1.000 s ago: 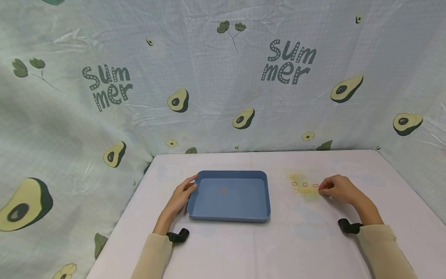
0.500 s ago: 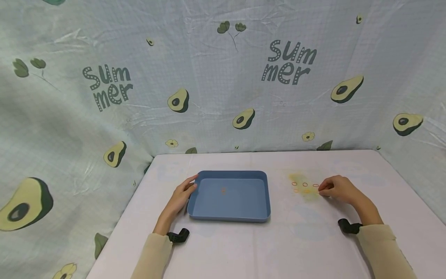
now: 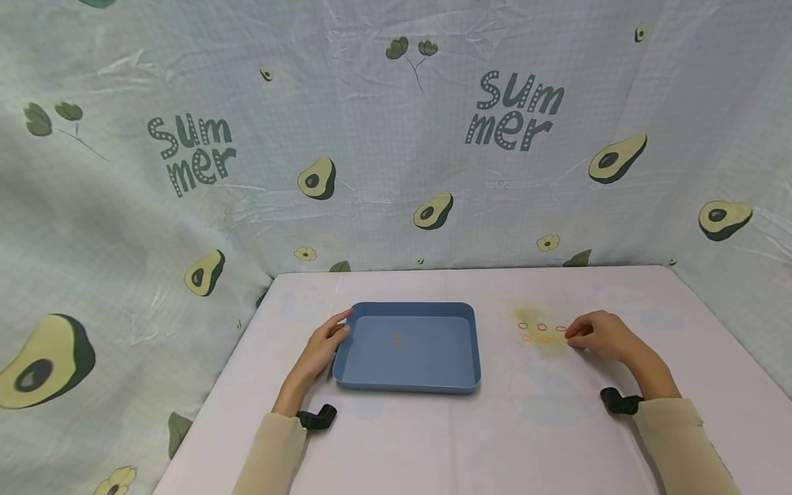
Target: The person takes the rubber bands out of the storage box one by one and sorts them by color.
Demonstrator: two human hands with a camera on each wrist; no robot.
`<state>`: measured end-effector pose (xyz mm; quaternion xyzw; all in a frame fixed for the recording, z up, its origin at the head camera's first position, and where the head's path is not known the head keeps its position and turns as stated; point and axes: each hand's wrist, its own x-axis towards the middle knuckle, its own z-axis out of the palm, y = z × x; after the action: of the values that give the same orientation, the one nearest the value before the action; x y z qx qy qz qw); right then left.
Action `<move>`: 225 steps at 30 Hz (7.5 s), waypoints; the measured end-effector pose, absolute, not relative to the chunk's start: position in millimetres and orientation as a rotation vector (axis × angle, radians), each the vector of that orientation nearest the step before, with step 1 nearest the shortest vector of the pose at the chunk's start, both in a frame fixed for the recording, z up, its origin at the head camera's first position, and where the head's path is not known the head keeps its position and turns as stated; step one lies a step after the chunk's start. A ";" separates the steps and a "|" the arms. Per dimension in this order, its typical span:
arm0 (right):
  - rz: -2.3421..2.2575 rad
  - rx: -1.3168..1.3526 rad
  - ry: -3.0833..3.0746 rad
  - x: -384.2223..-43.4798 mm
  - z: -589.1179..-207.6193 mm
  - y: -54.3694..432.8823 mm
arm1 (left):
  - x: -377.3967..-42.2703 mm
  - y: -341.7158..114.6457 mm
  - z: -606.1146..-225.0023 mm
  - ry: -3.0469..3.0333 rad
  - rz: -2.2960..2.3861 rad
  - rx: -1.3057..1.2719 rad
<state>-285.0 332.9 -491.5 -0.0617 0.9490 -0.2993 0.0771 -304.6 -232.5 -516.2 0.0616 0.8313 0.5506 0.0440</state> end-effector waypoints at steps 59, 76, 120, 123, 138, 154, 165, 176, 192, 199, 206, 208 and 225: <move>-0.839 -0.175 2.886 -280.3 -486.8 329.0 | -304.7 -235.2 -517.0 2.524 1.668 0.183; -0.805 -0.302 2.936 -278.0 -476.9 321.4 | -303.6 -234.2 -517.0 2.531 1.673 0.174; -0.833 -0.517 2.978 -280.3 -458.0 277.6 | -303.5 -233.3 -517.4 2.549 1.682 0.181; -0.828 -0.547 2.971 -283.9 -455.9 271.4 | -303.7 -233.4 -517.7 2.547 1.682 0.185; -0.842 -0.650 2.927 -300.7 -443.0 231.8 | -302.6 -233.9 -515.9 2.543 1.681 0.177; -0.884 -0.748 2.901 -308.8 -444.2 196.9 | -304.1 -234.2 -516.7 2.545 1.672 0.165; -0.867 -0.787 2.874 -314.1 -438.6 165.8 | -306.3 -234.4 -517.1 2.539 1.669 0.132; -0.847 -0.914 2.820 -319.5 -433.2 128.0 | -306.7 -231.9 -515.3 2.541 1.667 0.141; -0.869 -0.992 2.683 -344.4 -456.3 68.2 | -305.9 -233.8 -517.8 2.559 1.664 0.152; -1.017 -0.967 2.565 -357.6 -478.4 58.5 | -305.1 -232.3 -517.6 2.544 1.677 0.132; -1.068 -0.900 2.559 -361.2 -493.1 52.4 | -306.1 -231.7 -517.7 2.541 1.681 0.131; -1.093 -0.865 2.554 -362.1 -493.7 51.2 | -306.9 -231.9 -517.2 2.548 1.674 0.140; -0.990 -0.835 2.659 -360.9 -495.1 45.3 | -308.3 -232.3 -516.8 2.542 1.681 0.142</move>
<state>-360.9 45.3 -495.1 -0.2811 0.8953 -0.3332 0.0919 -308.3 -232.3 -516.8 0.0465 0.8324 0.5504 0.0451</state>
